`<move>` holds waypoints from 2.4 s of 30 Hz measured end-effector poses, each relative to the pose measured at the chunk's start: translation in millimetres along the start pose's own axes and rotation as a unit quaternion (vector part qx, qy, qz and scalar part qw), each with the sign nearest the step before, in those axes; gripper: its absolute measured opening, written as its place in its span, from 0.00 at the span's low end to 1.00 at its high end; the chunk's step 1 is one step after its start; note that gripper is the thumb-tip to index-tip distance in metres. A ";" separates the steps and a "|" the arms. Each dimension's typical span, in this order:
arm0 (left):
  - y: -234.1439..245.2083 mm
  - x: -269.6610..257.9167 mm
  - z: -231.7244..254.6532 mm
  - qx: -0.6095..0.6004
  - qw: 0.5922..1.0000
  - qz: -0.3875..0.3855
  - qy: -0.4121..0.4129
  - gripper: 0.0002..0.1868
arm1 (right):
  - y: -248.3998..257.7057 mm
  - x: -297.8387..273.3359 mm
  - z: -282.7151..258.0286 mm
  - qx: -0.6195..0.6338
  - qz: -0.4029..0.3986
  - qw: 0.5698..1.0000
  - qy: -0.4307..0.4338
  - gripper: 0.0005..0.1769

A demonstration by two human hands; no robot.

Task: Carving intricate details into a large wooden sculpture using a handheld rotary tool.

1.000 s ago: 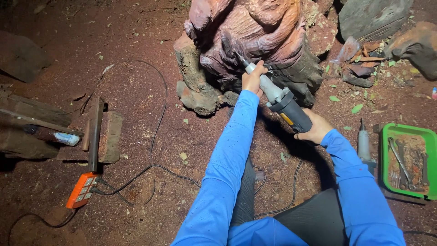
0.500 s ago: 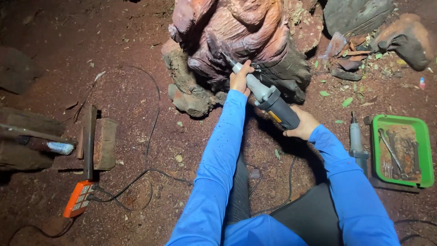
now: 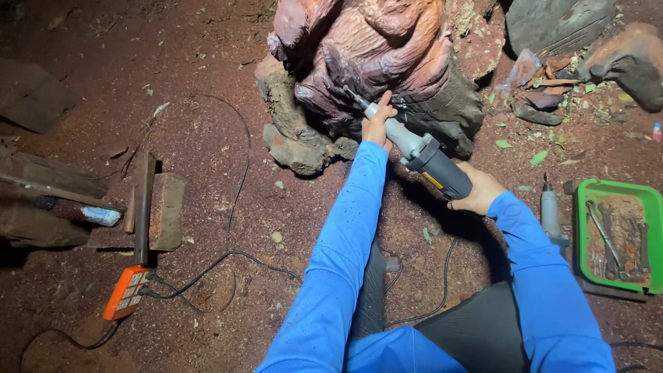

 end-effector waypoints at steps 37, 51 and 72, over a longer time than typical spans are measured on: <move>-20.7 -34.0 32.1 0.033 0.999 0.024 0.010 0.35 | 3.7 -8.0 -12.4 0.006 0.000 1.000 0.005 0.53; -23.5 -36.1 31.1 0.043 0.999 0.033 0.001 0.36 | -10.2 -13.9 -3.6 0.049 0.017 0.999 0.006 0.52; -13.2 -15.9 1.4 -0.061 0.996 -0.036 0.055 0.36 | 14.6 -27.9 -17.9 0.008 -0.006 1.000 -0.018 0.53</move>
Point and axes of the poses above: each hand's wrist, its own x-axis towards the middle knuckle, its own y-axis out of the back of the hand, z = x × y, the point moved 3 cm from there along x, towards the middle knuckle
